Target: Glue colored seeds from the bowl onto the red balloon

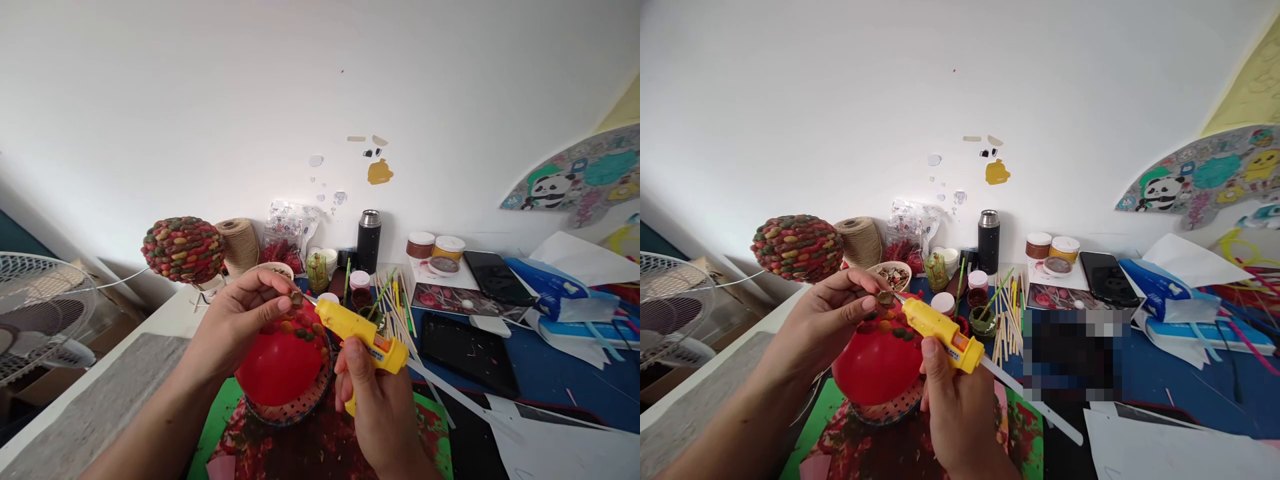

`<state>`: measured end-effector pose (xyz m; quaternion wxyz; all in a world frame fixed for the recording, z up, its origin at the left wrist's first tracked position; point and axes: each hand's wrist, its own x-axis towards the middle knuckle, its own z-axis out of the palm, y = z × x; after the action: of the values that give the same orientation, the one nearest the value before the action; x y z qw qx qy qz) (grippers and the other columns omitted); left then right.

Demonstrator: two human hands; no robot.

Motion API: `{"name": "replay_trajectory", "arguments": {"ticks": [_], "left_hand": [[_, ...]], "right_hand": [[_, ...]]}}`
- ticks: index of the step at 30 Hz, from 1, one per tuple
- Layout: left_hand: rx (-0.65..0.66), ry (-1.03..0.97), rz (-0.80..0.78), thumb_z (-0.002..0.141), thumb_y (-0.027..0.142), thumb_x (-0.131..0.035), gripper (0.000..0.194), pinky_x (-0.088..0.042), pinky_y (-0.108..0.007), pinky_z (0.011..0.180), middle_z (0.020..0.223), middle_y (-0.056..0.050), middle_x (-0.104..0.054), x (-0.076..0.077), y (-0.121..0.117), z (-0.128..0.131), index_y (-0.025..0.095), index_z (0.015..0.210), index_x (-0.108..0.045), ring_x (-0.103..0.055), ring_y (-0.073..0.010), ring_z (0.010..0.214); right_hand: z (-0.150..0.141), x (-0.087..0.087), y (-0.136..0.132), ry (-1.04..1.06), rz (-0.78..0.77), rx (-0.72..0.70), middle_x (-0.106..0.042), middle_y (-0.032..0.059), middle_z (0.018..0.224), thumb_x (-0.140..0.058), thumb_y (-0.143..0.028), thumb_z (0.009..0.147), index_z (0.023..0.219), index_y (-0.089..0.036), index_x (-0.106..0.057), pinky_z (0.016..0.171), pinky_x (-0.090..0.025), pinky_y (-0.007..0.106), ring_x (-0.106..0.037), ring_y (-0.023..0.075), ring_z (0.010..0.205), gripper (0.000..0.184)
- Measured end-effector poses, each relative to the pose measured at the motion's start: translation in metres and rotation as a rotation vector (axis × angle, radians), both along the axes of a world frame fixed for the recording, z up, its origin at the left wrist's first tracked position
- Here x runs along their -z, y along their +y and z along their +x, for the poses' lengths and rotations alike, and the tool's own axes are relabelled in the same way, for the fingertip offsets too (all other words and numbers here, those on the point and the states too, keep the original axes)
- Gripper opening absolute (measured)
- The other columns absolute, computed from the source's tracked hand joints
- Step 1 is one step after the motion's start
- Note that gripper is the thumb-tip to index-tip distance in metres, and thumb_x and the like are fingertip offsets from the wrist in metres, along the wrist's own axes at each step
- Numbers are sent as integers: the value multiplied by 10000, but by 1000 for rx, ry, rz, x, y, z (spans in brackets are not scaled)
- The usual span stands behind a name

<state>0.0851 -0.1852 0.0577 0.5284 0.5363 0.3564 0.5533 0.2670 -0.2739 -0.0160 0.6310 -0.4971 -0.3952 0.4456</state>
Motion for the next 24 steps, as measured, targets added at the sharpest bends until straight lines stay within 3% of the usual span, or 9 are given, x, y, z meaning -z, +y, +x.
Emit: {"name": "replay_trajectory", "arguments": {"ticks": [15, 21, 24], "left_hand": [[-12, -29, 63, 696, 380, -1168, 343, -635, -148, 687, 951, -36, -821, 4, 3, 0, 220, 861, -913, -749, -122, 803], [-12, 36, 39, 718, 444, -1152, 368, -706, -244, 773, 1071, -76, -853, 5, 2, -3, 243, 956, -957, -798, -173, 853], [-12, 35, 47, 720, 441, -1152, 347, -695, -219, 755, 1073, -63, -848, 5, 1, -4, 257, 946, -964, -786, -154, 846]], "right_hand": [[0, 9, 2, 16, 39, -29, -582, -22, 486, -725, -904, 1004, 750, -226, -745, 486, -454, 295, -598, 174, 436, 725], [-1, 19, 5, 32, 56, 4, -570, -28, 466, -721, -890, 1014, 757, -228, -748, 446, -456, 289, -591, 175, 402, 711], [-1, 17, 5, 39, 45, 0, -576, -26, 473, -734, -888, 1007, 760, -225, -752, 457, -446, 288, -589, 171, 412, 708]]}}
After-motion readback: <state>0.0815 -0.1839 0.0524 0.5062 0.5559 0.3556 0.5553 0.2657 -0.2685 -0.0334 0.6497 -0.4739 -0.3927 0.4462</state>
